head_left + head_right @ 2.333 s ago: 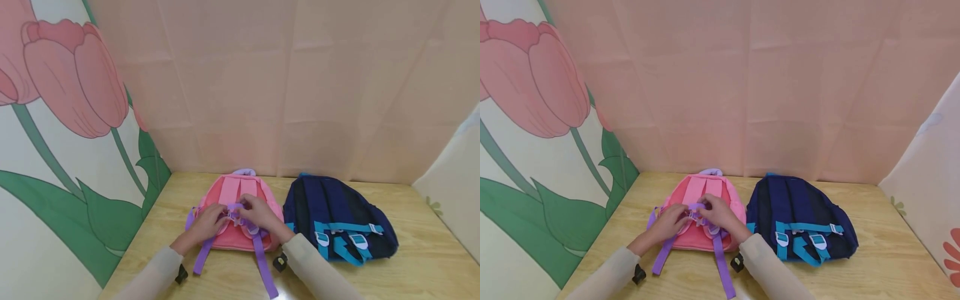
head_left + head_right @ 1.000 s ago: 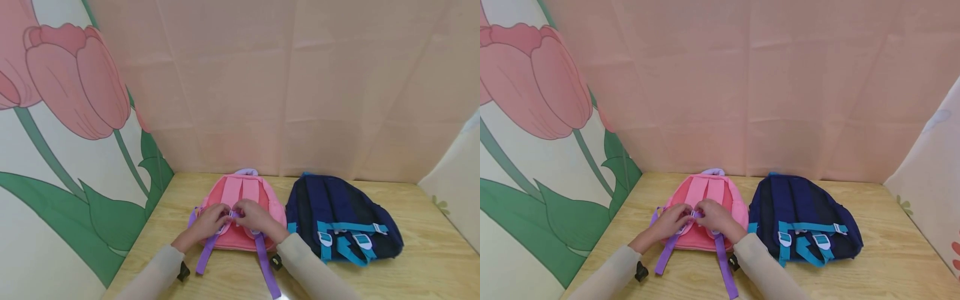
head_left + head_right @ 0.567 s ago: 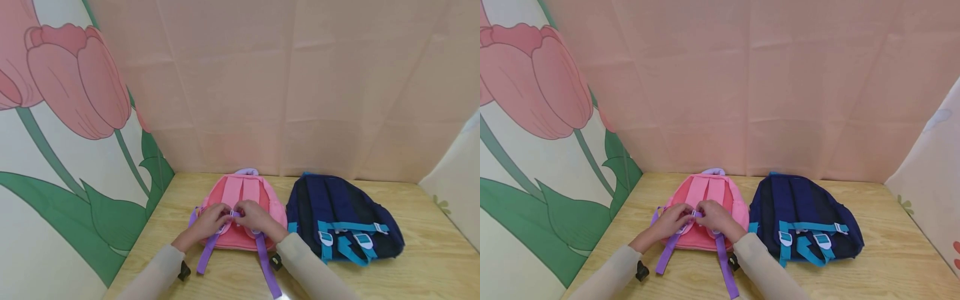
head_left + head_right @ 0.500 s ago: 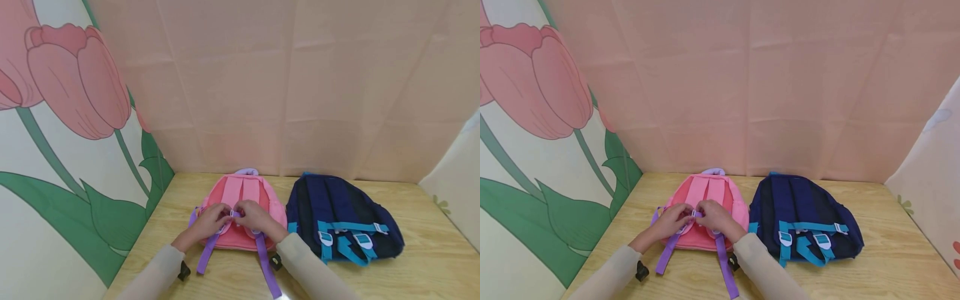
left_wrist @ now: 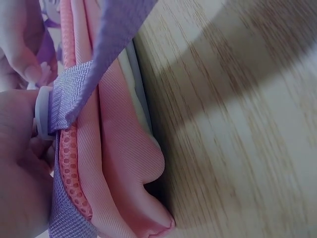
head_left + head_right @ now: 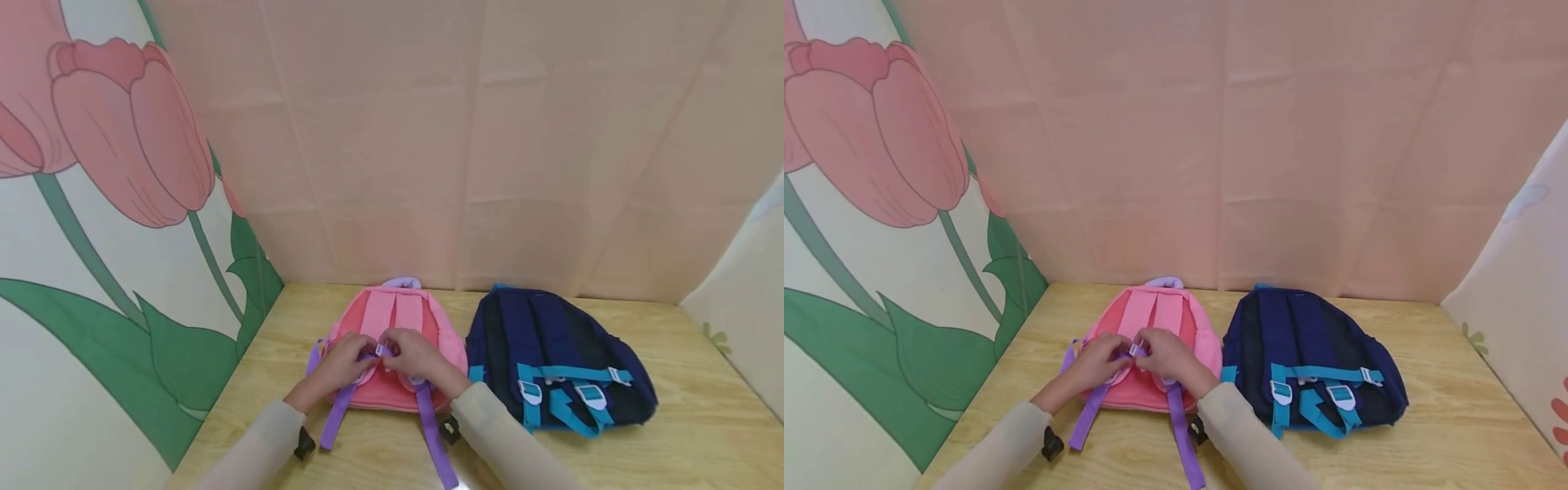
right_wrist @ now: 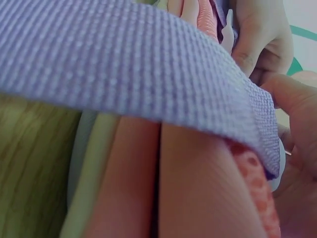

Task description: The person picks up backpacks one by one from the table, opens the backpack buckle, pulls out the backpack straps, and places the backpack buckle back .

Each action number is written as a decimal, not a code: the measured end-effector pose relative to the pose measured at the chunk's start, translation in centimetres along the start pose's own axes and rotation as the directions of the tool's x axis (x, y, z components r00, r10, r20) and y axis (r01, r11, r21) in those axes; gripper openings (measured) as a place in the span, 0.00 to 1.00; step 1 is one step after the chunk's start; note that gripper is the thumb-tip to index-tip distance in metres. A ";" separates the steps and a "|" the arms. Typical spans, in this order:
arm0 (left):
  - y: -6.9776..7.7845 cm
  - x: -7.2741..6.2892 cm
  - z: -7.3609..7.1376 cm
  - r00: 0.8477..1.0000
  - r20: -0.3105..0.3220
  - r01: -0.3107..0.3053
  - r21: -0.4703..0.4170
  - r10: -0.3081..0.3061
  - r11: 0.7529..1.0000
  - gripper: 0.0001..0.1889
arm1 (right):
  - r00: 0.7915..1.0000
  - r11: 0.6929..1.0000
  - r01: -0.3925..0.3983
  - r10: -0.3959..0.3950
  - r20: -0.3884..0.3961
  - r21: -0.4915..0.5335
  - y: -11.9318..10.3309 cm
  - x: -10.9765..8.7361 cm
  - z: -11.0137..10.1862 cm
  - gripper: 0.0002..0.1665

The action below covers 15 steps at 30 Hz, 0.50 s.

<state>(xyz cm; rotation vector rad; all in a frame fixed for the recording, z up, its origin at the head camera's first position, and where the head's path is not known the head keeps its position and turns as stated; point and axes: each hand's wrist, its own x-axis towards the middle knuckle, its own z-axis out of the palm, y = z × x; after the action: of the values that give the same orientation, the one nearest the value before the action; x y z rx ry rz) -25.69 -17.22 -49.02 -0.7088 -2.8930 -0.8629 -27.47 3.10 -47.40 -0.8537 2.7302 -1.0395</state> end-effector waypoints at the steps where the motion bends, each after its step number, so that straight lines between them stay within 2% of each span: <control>1: 0.0 0.0 0.0 1.000 0.000 -0.001 -0.002 0.001 1.000 0.09 | 1.000 1.000 0.001 -0.001 0.000 -0.005 0.0 0.0 0.0 0.15; 10: -0.4 0.0 0.2 0.999 -0.014 -0.050 0.017 0.050 0.999 0.11 | 0.999 0.999 -0.036 0.036 0.021 0.005 -0.2 -0.1 -0.2 0.16; 15: -0.6 0.1 0.3 0.998 -0.017 -0.067 0.017 0.067 0.998 0.10 | 0.999 1.000 -0.025 0.026 0.019 -0.005 -0.2 -0.3 -0.4 0.16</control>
<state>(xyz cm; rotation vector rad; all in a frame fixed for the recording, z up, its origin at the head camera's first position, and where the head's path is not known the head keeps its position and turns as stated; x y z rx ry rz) -25.99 -17.49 -49.58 -0.7876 -2.8393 -0.8324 -27.22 3.32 -47.00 -0.8230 2.7219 -1.0149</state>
